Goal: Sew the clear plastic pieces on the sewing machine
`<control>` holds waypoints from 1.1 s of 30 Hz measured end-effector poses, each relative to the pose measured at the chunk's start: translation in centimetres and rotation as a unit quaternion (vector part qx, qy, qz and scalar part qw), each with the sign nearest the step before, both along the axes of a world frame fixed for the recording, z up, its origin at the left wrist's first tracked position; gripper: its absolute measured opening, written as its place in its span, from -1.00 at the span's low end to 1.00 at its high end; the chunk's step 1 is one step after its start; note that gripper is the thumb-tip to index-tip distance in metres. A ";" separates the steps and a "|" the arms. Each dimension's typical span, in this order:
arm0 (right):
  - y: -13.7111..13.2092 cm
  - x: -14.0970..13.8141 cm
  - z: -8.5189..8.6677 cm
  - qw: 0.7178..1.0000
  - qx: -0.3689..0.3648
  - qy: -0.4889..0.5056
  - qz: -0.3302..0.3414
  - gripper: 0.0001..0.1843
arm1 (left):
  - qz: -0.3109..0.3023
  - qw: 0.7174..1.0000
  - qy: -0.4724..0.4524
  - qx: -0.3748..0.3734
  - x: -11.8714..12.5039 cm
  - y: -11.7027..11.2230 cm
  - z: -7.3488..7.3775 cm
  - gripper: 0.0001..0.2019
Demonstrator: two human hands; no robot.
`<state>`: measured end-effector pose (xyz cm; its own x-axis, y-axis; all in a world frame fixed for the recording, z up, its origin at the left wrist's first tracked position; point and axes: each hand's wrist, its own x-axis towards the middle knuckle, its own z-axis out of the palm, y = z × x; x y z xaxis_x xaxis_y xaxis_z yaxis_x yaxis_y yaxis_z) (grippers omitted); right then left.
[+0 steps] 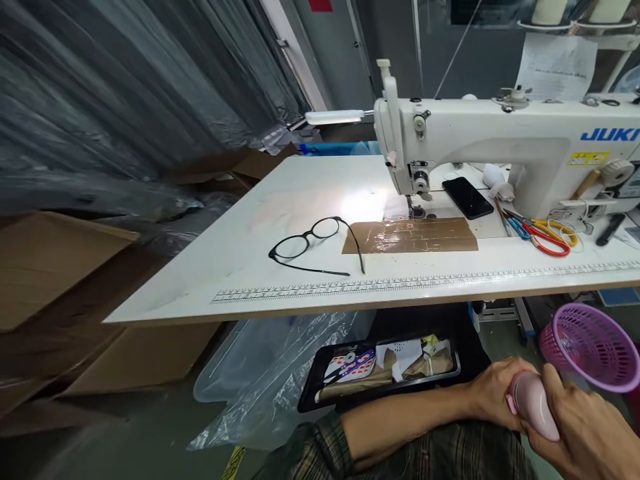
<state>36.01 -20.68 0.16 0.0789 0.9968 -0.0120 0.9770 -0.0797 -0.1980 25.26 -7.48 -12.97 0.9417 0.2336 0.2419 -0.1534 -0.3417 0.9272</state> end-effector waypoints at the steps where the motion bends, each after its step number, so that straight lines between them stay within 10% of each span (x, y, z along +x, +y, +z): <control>1: 0.0 -0.1 -0.3 1.000 -0.009 0.003 -0.027 -0.81 | 0.004 1.000 0.012 -0.005 0.0 -0.2 0.2 -0.14; 12: 0.1 -0.5 0.8 0.983 -0.024 0.062 -0.172 -0.74 | 0.047 0.993 0.088 -0.064 -0.2 -1.5 2.4 -0.07; 26: -1.2 -1.1 3.2 0.974 -0.018 -0.026 0.225 -0.40 | -0.147 0.989 0.012 0.007 -0.5 0.2 3.1 -0.12; 30: -0.7 -0.9 3.8 0.958 0.024 -0.041 0.283 -0.45 | -0.139 0.990 0.027 -0.015 -0.6 0.2 3.3 -0.08; 33: 0.2 -1.6 4.7 0.978 0.013 -0.030 0.207 -0.67 | -0.085 0.996 0.017 -0.021 -1.0 -0.1 3.3 -0.15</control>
<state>34.43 -20.47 4.87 -0.3317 0.9434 0.0068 0.9344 0.3295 -0.1353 24.29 -7.58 -9.66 0.9760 0.0787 0.2029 -0.1745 -0.2737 0.9458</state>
